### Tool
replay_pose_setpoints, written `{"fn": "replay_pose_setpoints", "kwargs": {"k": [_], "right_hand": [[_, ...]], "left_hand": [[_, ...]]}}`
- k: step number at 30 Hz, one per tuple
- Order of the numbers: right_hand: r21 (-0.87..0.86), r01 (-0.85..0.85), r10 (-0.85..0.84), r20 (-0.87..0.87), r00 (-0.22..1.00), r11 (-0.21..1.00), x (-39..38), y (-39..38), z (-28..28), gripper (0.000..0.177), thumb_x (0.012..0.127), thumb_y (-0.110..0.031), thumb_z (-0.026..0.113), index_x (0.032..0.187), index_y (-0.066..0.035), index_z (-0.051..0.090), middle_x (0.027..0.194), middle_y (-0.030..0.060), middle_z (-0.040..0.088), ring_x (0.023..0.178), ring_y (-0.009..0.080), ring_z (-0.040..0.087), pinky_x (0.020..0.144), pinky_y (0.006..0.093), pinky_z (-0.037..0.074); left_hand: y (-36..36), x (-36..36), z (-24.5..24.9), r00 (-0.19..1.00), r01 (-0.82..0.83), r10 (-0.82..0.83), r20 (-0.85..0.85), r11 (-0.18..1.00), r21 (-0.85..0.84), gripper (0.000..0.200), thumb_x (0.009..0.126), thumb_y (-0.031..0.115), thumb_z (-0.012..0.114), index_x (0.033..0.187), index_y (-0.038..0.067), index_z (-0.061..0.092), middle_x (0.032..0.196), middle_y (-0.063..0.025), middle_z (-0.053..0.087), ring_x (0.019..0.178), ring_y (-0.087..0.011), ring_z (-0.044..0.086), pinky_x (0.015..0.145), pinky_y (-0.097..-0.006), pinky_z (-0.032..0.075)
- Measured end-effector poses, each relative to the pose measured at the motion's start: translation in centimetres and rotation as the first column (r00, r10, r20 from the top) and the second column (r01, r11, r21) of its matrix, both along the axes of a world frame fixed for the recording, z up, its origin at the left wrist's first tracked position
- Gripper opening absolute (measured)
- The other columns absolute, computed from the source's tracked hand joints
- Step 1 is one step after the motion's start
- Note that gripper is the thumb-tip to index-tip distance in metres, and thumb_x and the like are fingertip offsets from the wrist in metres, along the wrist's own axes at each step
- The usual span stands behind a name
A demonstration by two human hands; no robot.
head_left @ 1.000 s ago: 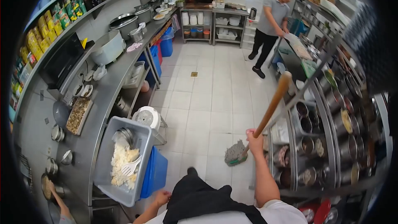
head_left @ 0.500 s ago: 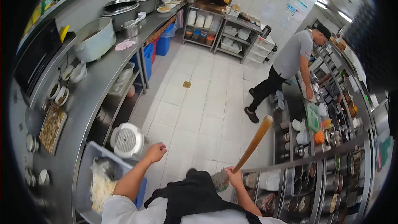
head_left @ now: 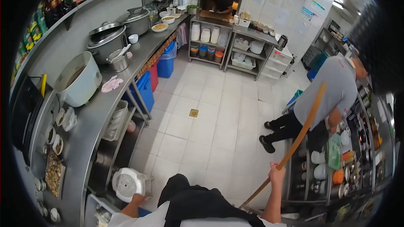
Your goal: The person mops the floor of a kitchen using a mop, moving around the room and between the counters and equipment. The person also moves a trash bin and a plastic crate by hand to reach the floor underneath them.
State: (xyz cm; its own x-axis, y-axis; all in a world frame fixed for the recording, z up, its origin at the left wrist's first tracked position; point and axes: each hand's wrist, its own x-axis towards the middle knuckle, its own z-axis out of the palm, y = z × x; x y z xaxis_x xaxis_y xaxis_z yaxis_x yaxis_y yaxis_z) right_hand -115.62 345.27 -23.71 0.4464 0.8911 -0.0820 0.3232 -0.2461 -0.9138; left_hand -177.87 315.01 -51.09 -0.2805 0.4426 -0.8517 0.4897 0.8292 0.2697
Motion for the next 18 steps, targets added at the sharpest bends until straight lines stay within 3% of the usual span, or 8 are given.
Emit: {"fn": "replay_pose_setpoints", "kwargs": {"k": [3, 8, 10, 11, 12, 13, 14, 18], "right_hand": [[0.173, 0.028, -0.033, 0.026, 0.999, 0.985, 1.1, 7.3, 4.6, 0.008, 0.087, -0.010, 0.063, 0.089, -0.003, 0.063, 0.057, -0.0002, 0.050, 0.041, 0.0092, 0.047, 0.038, 0.0253, 0.036], [0.359, 0.137, -0.164, 0.047, 0.985, 0.923, 2.5, 16.5, 12.0, 0.011, 0.089, -0.009, 0.060, 0.095, 0.000, 0.062, 0.059, 0.0007, 0.051, 0.040, 0.0079, 0.043, 0.037, 0.0238, 0.033], [0.427, 0.162, -0.216, 0.081, 0.973, 0.890, 4.2, 19.0, 13.8, 0.012, 0.089, -0.010, 0.059, 0.096, 0.000, 0.061, 0.059, 0.0007, 0.051, 0.041, 0.0078, 0.043, 0.038, 0.0237, 0.034], [0.482, 0.188, -0.264, 0.096, 0.960, 0.856, 5.0, 20.2, 14.6, 0.013, 0.090, -0.010, 0.059, 0.097, 0.000, 0.061, 0.059, 0.0006, 0.050, 0.041, 0.0076, 0.043, 0.038, 0.0236, 0.034], [0.490, 0.189, -0.270, 0.101, 0.957, 0.851, 5.5, 21.5, 15.6, 0.013, 0.090, -0.010, 0.059, 0.097, 0.000, 0.061, 0.059, 0.0006, 0.050, 0.041, 0.0076, 0.043, 0.038, 0.0236, 0.034], [0.543, 0.236, -0.340, 0.099, 0.935, 0.806, 5.9, 22.2, 16.7, 0.014, 0.090, -0.011, 0.059, 0.097, 0.000, 0.061, 0.058, 0.0001, 0.049, 0.042, 0.0072, 0.043, 0.040, 0.0233, 0.034], [0.586, 0.281, -0.409, 0.096, 0.907, 0.760, 6.2, 22.6, 17.8, 0.015, 0.090, -0.012, 0.059, 0.098, 0.000, 0.061, 0.057, -0.0004, 0.048, 0.042, 0.0069, 0.042, 0.041, 0.0230, 0.035], [0.705, 0.339, -0.490, 0.014, 0.872, 0.623, 6.6, 26.6, 20.0, 0.016, 0.092, -0.015, 0.060, 0.099, -0.001, 0.061, 0.055, -0.0019, 0.043, 0.043, 0.0058, 0.039, 0.044, 0.0222, 0.037]], "left_hand": [[0.3, 0.7, 2.3, 0.996, -0.089, 0.088, 0.015, 0.988, 0.128, 0.016, 0.088, 0.014, 0.060, 0.076, 0.004, 0.064, 0.060, -0.0093, 0.059, 0.045, -0.0210, 0.056, 0.033, -0.0335, 0.037], [11.6, -1.5, 1.5, 0.964, 0.053, -0.088, 0.252, 0.988, 0.145, 0.008, 0.085, 0.011, 0.061, 0.082, 0.005, 0.066, 0.063, -0.0096, 0.061, 0.049, -0.0208, 0.058, 0.037, -0.0353, 0.041], [20.6, -2.9, -8.0, 0.806, 0.586, -0.592, -0.008, 0.799, -0.133, 0.026, 0.078, 0.021, 0.069, 0.102, 0.012, 0.070, 0.074, -0.0082, 0.068, 0.063, -0.0175, 0.066, 0.056, -0.0360, 0.053], [25.4, -3.8, -5.2, 0.770, 0.637, -0.629, -0.112, 0.769, 0.062, 0.021, 0.079, 0.020, 0.065, 0.098, 0.016, 0.072, 0.075, -0.0059, 0.070, 0.060, -0.0184, 0.066, 0.055, -0.0347, 0.053], [32.0, -3.8, -7.1, 0.903, 0.404, -0.406, -0.138, 0.914, -0.042, 0.029, 0.077, 0.020, 0.065, 0.105, 0.018, 0.070, 0.078, -0.0073, 0.070, 0.065, -0.0199, 0.068, 0.059, -0.0370, 0.054], [38.4, -4.0, -11.5, 0.815, 0.466, -0.402, -0.418, 0.883, 0.058, 0.044, 0.084, 0.049, 0.061, 0.083, 0.006, 0.073, 0.088, -0.0118, 0.071, 0.082, -0.0264, 0.068, 0.076, -0.0398, 0.053], [46.0, -4.6, -11.1, 0.848, 0.468, -0.454, -0.272, 0.883, -0.014, 0.046, 0.084, 0.049, 0.060, 0.087, 0.005, 0.072, 0.096, -0.0167, 0.069, 0.091, -0.0307, 0.067, 0.081, -0.0411, 0.052], [70.8, 0.9, 3.4, 0.748, 0.647, -0.459, -0.480, 0.663, 0.376, 0.041, 0.083, 0.041, 0.060, 0.094, 0.002, 0.069, 0.102, -0.0209, 0.067, 0.098, -0.0369, 0.063, 0.086, -0.0443, 0.050]]}}
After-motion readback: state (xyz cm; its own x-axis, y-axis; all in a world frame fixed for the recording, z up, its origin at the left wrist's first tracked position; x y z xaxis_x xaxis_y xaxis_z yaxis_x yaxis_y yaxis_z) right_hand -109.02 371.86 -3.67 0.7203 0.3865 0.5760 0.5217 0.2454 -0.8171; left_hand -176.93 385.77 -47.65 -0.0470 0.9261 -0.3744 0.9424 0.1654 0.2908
